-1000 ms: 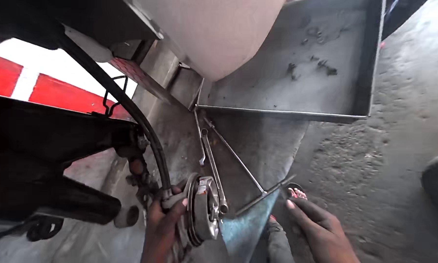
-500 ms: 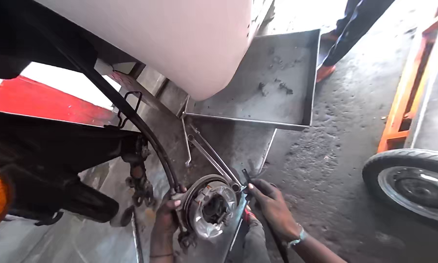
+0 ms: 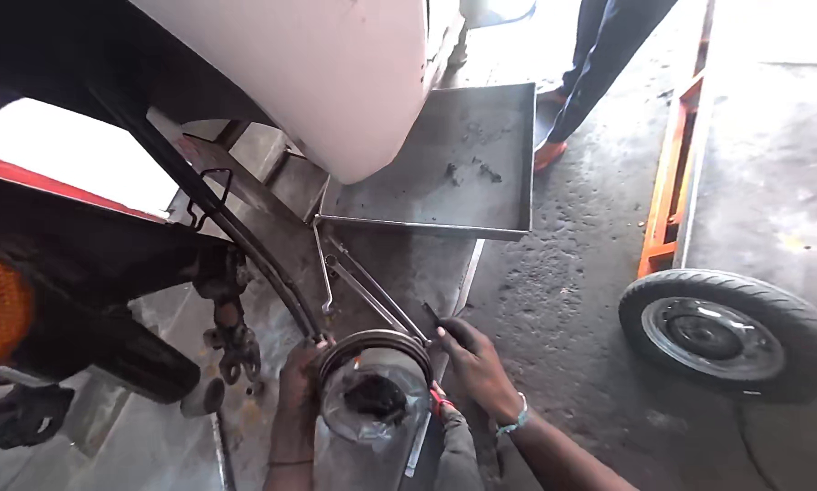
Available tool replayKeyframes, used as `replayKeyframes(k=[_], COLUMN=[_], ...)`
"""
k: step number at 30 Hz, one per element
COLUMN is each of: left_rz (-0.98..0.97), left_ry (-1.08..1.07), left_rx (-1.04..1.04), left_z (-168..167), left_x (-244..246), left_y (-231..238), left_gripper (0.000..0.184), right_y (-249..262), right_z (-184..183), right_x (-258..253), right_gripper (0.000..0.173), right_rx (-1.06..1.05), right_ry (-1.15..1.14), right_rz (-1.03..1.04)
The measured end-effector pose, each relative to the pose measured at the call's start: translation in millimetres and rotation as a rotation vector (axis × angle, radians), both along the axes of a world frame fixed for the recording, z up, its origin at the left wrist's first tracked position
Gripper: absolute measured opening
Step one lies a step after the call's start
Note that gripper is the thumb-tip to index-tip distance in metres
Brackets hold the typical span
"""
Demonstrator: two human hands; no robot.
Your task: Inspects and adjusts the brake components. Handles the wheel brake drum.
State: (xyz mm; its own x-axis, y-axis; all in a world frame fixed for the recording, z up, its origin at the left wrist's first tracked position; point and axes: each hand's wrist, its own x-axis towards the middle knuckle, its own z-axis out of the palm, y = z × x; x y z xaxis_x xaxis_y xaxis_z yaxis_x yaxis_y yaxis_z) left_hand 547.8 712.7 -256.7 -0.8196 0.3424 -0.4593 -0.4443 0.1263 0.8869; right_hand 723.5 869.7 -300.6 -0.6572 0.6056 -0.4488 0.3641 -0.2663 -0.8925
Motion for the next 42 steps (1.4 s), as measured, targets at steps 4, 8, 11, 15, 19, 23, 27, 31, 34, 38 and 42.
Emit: replayKeyframes(k=[4, 8, 11, 15, 19, 23, 27, 31, 34, 38, 42], left_rz=[0.04, -0.126, -0.375, -0.334, -0.305, -0.315, -0.289, -0.286, -0.243, -0.213, -0.181], left_ry=[-0.026, -0.172, -0.239, -0.125, -0.115, -0.055, -0.027, -0.016, 0.016, 0.081, 0.081], left_rx=[0.275, 0.547, 0.505, 0.036, -0.038, 0.006, 0.034, 0.033, -0.011, -0.056, -0.043], left_z=[-16, -42, -37, -4, -1, -8, -11, -10, -10, -6, -7], left_x=[10, -3, -29, -34, -32, -28, -27, -26, -30, -29, -25], left_y=[5, 10, 12, 24, 26, 25, 23, 24, 25, 26, 30], left_gripper=[0.047, 0.022, 0.015, 0.025, 0.02, 0.015, 0.014, 0.014, 0.009, 0.012, 0.014], right_y=[-12, -14, -18, -23, -9, 11, 22, 34, 44, 54, 66], right_z=[26, 49, 49, 52, 93, 142, 150, 140, 133, 115, 115], right_x=[-7, -9, -10, -12, -18, -41, -51, -65, -84, -74, -70], right_gripper=[0.021, 0.022, 0.024, 0.033, 0.028, 0.027, 0.033, 0.018, 0.022, 0.021, 0.027], right_rx=[-0.269, -0.281, -0.124, 0.28, 0.697, 0.74, 0.674, 0.653, 0.64, 0.543, 0.385], right_ry=[0.168, 0.206, 0.116, -0.033, -0.042, -0.202, -0.323, -0.239, -0.226, -0.003, -0.032], right_rz=[-0.01, -0.031, 0.029, -0.009, 0.037, 0.6, 0.877, 0.906, 1.001, 0.986, 1.008])
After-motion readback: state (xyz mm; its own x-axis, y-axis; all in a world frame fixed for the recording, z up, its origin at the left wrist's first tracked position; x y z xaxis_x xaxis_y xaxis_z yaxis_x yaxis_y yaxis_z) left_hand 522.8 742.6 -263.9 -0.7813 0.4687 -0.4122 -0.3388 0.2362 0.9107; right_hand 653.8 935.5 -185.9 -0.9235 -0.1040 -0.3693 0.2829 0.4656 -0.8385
